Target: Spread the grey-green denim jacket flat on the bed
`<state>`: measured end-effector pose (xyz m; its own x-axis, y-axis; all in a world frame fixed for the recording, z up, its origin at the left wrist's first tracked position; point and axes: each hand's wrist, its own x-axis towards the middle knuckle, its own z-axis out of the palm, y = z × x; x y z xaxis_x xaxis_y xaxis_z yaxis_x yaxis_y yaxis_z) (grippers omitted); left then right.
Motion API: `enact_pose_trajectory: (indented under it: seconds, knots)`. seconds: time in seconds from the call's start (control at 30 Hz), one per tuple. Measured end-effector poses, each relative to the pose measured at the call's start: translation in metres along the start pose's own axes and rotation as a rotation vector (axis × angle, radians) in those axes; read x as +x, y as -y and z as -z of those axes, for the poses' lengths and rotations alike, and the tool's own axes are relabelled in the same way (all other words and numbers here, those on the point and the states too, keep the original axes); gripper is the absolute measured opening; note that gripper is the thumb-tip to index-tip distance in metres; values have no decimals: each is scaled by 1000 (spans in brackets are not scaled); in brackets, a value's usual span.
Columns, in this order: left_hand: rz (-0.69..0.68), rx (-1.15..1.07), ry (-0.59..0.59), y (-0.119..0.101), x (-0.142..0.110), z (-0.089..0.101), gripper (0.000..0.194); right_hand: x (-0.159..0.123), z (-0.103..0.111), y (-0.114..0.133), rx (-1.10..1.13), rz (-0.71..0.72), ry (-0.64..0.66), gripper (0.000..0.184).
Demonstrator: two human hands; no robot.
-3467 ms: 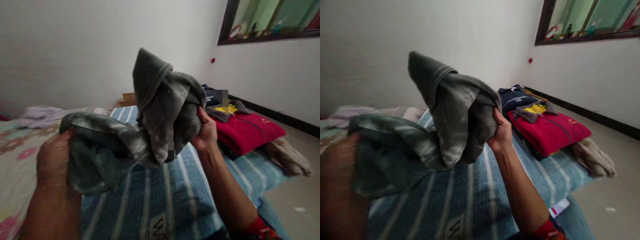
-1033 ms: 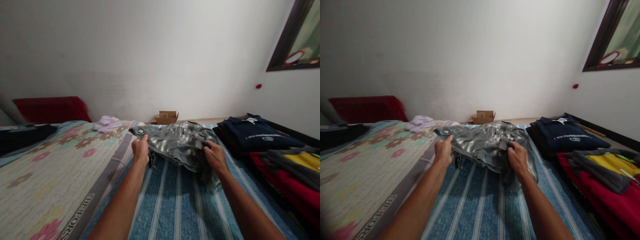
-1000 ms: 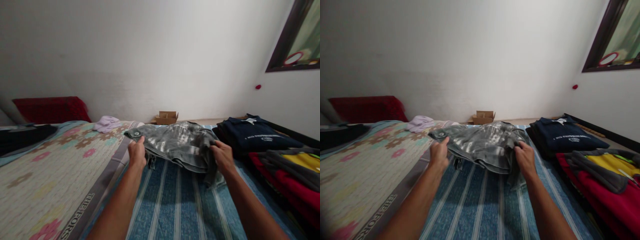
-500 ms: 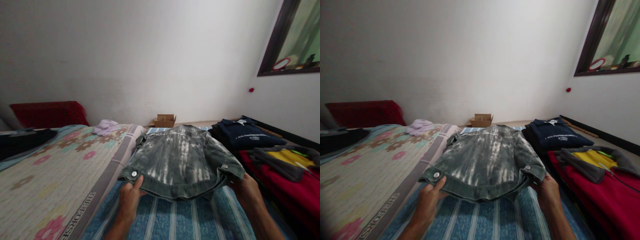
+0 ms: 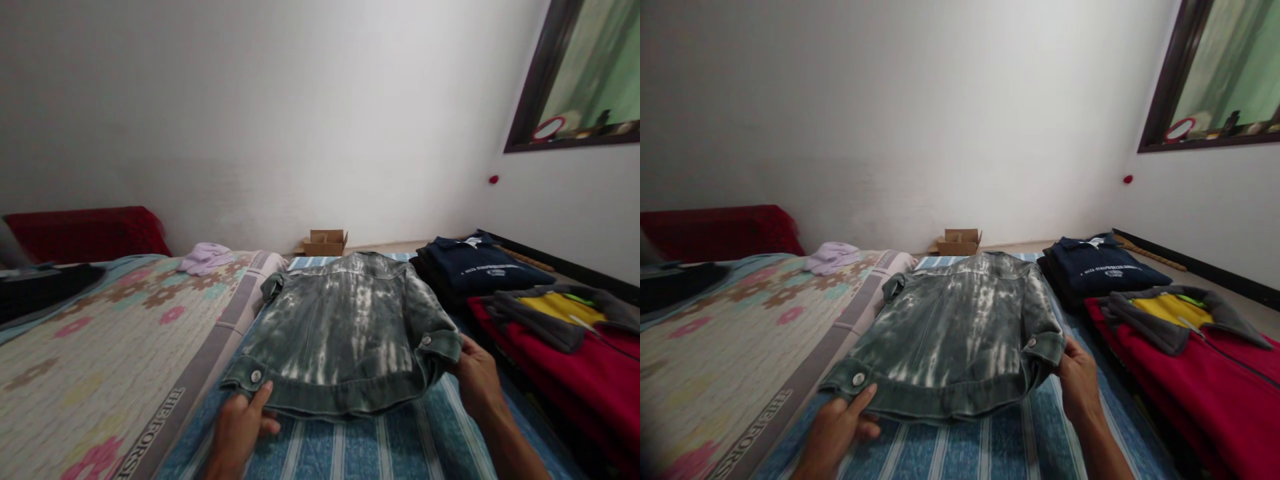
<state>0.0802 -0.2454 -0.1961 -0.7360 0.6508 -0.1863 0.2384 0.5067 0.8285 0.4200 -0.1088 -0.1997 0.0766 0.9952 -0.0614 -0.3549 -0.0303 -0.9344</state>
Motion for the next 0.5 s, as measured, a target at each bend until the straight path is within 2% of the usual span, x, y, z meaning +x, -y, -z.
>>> enact_pose_trajectory:
  seconds: [0.07, 0.23, 0.5]
  knots:
    - [-21, 56, -21, 1, -5, 8, 41, -5, -5, 8, -58, 58, 32, 27]
    - [-11, 286, 71, 4, -12, 14, 48, -14, -15, 12, -232, 130, 127, 18]
    - [-41, 352, 57, 11, -26, 14, 49, -18, -17, 9, -346, 191, 183, 18]
